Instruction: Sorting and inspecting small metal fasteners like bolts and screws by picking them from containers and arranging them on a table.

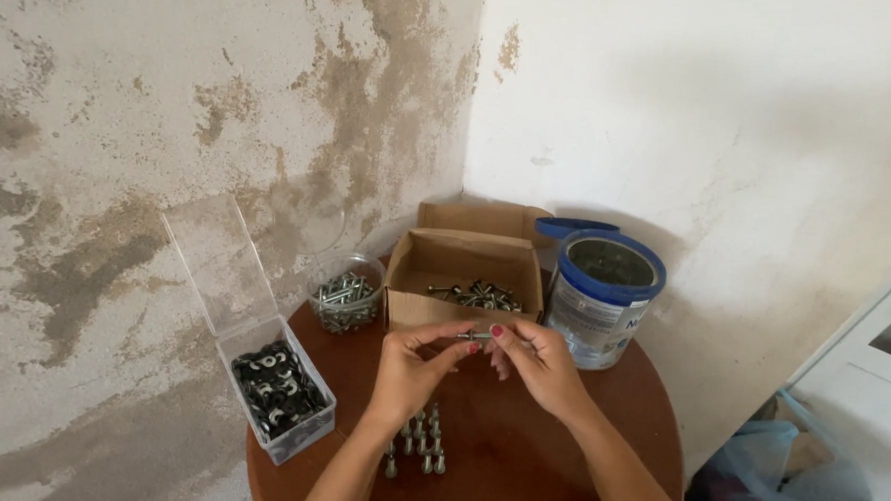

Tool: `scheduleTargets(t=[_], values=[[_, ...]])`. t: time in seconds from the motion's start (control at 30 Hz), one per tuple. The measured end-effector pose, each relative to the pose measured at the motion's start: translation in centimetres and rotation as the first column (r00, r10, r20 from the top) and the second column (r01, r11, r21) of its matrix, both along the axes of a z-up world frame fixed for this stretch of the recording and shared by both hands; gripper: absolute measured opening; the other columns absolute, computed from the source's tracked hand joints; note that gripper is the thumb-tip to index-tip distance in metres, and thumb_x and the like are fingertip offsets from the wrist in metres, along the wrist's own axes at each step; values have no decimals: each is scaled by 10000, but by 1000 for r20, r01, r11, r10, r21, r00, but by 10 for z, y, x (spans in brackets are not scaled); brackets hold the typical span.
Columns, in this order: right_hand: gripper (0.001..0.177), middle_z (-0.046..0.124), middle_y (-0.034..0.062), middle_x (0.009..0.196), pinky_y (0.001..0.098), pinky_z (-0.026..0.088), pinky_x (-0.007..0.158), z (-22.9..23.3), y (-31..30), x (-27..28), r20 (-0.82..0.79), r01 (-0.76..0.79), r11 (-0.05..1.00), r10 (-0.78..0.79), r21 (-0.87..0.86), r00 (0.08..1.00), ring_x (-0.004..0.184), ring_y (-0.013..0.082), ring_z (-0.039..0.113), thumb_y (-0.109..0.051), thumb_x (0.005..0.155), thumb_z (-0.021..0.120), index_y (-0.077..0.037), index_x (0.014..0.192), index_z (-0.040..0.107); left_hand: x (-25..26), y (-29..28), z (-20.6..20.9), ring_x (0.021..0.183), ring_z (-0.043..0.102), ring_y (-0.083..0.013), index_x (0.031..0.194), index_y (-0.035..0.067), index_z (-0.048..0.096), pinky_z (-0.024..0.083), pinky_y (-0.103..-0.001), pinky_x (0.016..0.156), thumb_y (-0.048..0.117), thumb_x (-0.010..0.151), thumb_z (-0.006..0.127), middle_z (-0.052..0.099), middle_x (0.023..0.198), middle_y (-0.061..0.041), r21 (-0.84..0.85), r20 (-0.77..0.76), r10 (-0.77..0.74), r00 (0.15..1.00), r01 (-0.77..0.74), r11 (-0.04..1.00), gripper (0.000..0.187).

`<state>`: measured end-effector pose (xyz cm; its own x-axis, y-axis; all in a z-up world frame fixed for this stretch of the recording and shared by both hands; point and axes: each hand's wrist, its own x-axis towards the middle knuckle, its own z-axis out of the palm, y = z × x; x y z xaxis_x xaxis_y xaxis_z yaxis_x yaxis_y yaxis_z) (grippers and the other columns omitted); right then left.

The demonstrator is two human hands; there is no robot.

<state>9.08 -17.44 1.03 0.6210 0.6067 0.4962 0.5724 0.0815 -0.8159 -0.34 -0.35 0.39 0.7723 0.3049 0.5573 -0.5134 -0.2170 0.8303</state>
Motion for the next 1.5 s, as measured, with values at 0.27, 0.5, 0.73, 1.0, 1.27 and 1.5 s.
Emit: scheduleTargets(t=[0.27,0.5,0.73,1.0,1.27,1.5], values=[[259,765,248,938,422,662,605,5,7,-7,-125,62,985,-42,159,991,743,278,750,-31,844,782,99,1060,722,-8,-10,19,772,691,-165,1012,34,831,651,-294,609,16,765,855,816,939,-189,-126,-145,79,986,-98,987,249],[183,751,207,866,408,672,600,-2,5,0,-116,56,986,-38,156,993,711,250,733,-43,901,726,90,1026,742,-7,-10,16,778,705,-187,1014,46,833,643,-319,591,26,766,866,816,948,-192,-102,-139,87,986,-102,990,251],[213,706,155,660,379,624,521,-5,3,5,-67,57,996,-52,74,996,538,212,692,-151,976,659,32,918,753,-4,-8,12,813,703,-176,1010,61,837,644,-328,609,34,759,865,821,945,-170,-78,-131,71,989,-82,994,254],[318,662,162,563,343,549,441,-10,3,8,-55,61,996,-57,70,997,423,218,630,-213,1016,608,3,814,726,-6,-9,15,747,655,-127,1000,71,841,638,-276,602,26,747,861,821,930,-142,-75,-132,69,989,-79,994,258],[274,744,227,968,384,650,600,1,5,-4,-116,49,989,-33,141,993,752,252,719,-62,870,772,72,1105,722,-5,-10,15,886,725,-196,1011,67,836,642,-368,691,39,773,855,820,969,-158,-37,-105,129,986,-133,990,240],[192,729,190,740,372,639,527,-11,3,9,-93,43,994,-33,105,995,613,224,701,-111,949,704,65,1016,744,-7,-11,14,950,700,-179,998,57,832,626,-365,787,-4,754,855,814,989,-166,-47,-71,116,991,-119,992,252]])
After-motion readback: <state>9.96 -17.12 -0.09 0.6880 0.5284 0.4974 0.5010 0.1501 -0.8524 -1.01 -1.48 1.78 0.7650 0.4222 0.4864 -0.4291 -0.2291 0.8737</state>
